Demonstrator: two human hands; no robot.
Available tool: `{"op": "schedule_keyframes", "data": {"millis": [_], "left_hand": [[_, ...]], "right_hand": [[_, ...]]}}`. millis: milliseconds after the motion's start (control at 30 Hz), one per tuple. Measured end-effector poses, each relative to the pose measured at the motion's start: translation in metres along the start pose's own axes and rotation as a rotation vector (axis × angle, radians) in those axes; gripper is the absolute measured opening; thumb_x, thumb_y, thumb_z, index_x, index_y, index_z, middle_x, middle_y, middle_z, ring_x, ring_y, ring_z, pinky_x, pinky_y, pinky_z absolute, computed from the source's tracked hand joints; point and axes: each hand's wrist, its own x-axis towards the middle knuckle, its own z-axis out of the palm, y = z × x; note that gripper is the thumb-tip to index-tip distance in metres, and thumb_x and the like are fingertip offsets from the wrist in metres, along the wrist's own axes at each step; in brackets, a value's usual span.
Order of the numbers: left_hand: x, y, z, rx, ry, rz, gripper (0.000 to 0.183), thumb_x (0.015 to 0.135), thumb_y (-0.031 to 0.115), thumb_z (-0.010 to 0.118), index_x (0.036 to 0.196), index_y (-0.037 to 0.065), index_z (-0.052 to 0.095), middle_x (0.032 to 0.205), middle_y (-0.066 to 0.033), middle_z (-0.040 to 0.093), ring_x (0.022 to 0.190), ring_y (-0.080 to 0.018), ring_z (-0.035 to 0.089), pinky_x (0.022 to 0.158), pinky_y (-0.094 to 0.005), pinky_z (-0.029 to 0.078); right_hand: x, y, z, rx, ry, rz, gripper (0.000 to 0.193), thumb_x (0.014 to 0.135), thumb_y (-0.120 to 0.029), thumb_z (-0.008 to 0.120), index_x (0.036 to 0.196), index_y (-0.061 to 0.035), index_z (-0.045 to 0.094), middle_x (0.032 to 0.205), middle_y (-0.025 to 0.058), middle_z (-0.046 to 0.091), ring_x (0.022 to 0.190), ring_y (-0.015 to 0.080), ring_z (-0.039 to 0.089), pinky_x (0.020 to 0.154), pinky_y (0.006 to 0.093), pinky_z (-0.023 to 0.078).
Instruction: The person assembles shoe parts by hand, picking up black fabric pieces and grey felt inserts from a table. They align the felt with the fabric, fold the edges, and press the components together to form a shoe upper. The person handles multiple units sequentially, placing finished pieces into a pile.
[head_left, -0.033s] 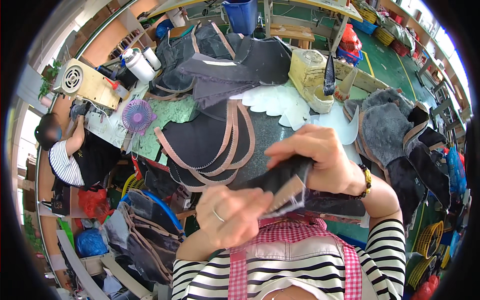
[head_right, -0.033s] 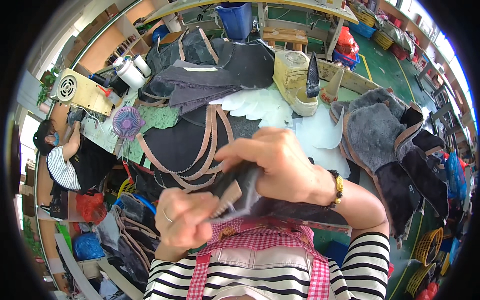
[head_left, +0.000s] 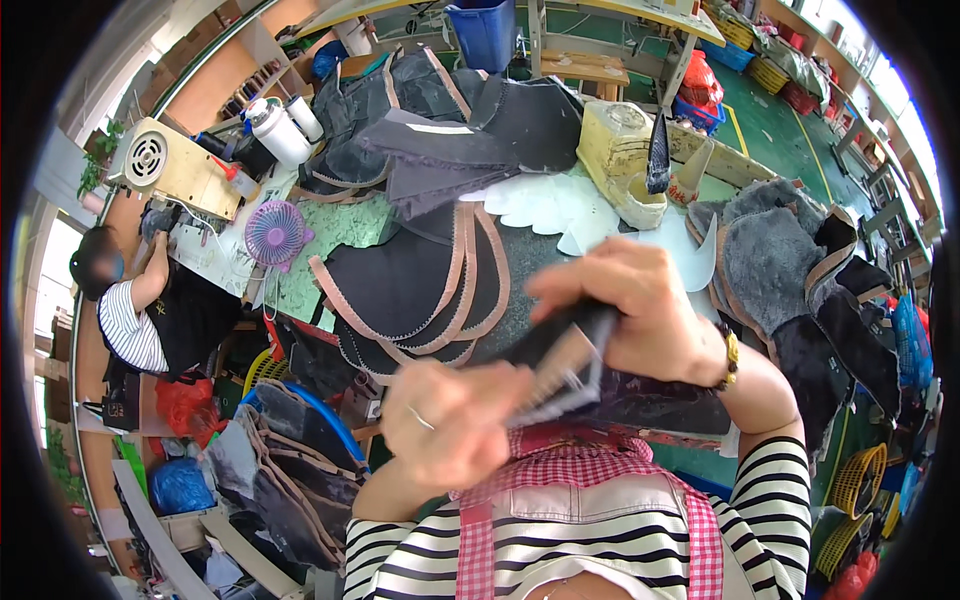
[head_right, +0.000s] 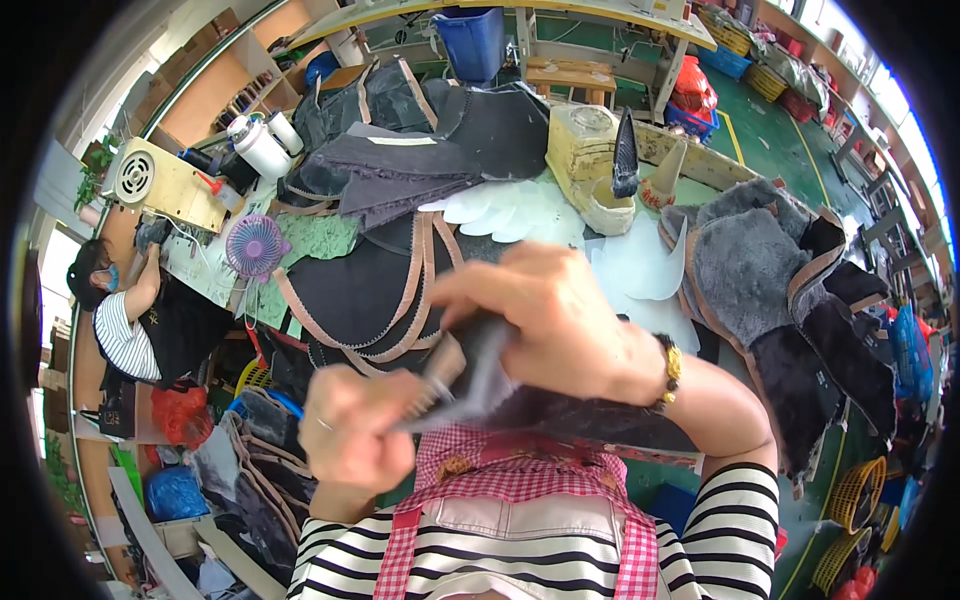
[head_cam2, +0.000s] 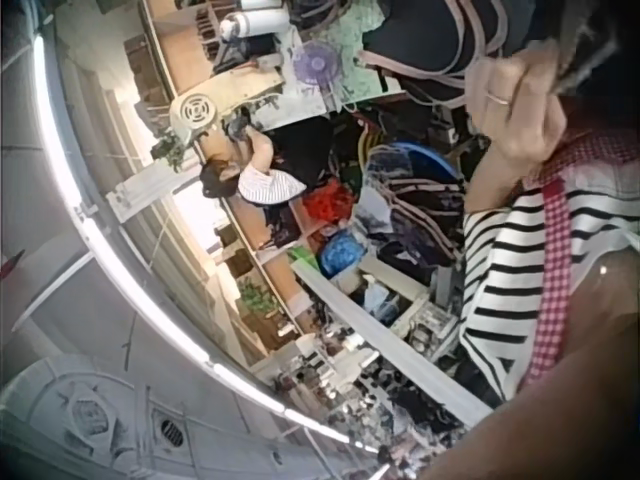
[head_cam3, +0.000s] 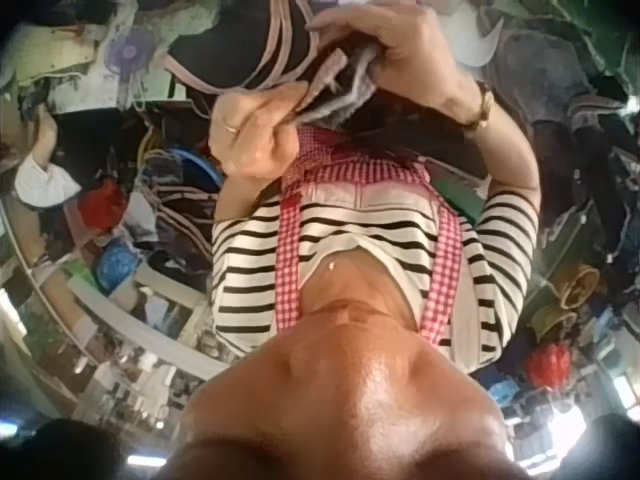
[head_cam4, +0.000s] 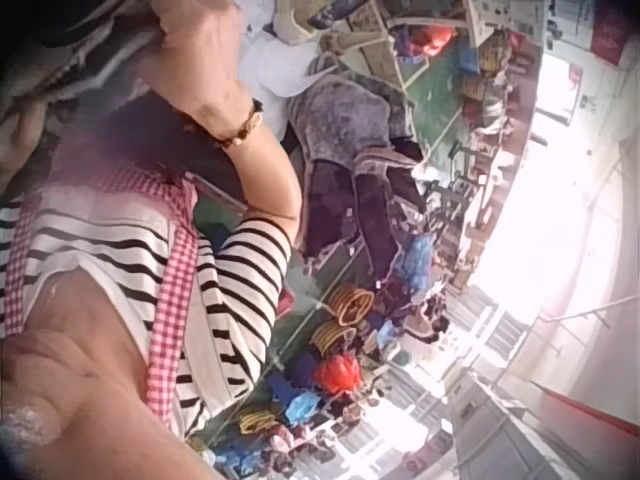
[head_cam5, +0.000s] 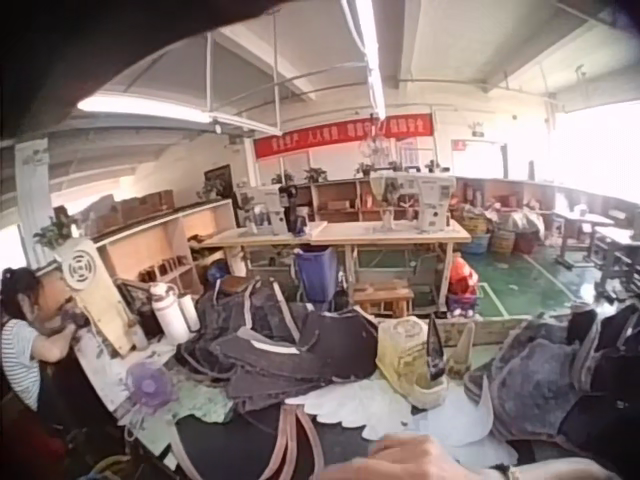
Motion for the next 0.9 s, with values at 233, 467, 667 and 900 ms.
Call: {"op": "schedule_keyframes", "data": {"millis": [233,467,667,900], "left_hand": [[0.029,-0.004,-0.025,0.535,0.308,-0.155,0.031,0.07,-0.007,0.073,0.1,-0.003,0.069,0.082,-0.0127,0.067,0.064,-0.0216,0.061,0.057,-0.0299,0.049],[0.02,0.004,0.015,-0.301,-0.223,-0.066,0.045,0.067,0.023,0.084,0.104,0.002,0.067,0.108,-0.0158,0.068,0.087,-0.0275,0.067,0.076,-0.037,0.054],[0.045,-0.05,0.028,-0.172,-0.428,-0.181,0.062,0.057,0.021,0.088,0.111,0.004,0.062,0.113,-0.0133,0.064,0.105,-0.0277,0.061,0.091,-0.0387,0.047],[0.032,-0.057,0.062,-0.686,-0.672,-0.624,0.027,0.062,0.004,0.085,0.082,0.0,0.067,0.075,-0.0023,0.068,0.071,-0.0059,0.06,0.067,-0.0221,0.047]], "right_hand": [[0.027,-0.027,-0.037,0.272,-0.013,0.1,0.057,0.075,-0.028,0.081,0.118,0.002,0.058,0.104,0.0134,0.064,0.098,0.0182,0.06,0.088,0.0326,0.047],[-0.009,0.002,-0.002,0.856,-0.096,0.705,0.022,0.09,-0.001,0.062,0.11,0.0061,0.059,0.087,-0.0029,0.063,0.082,0.0018,0.055,0.071,0.0182,0.046],[-0.035,0.013,-0.023,0.622,-0.158,0.596,0.036,0.084,0.008,0.061,0.12,0.0041,0.058,0.109,0.0059,0.066,0.098,0.0068,0.057,0.084,0.0233,0.047],[-0.043,-0.023,-0.018,-0.206,-0.206,0.472,0.045,0.069,-0.019,0.084,0.101,-0.0005,0.059,0.075,0.0151,0.067,0.071,0.0238,0.07,0.061,0.0365,0.051]]}}
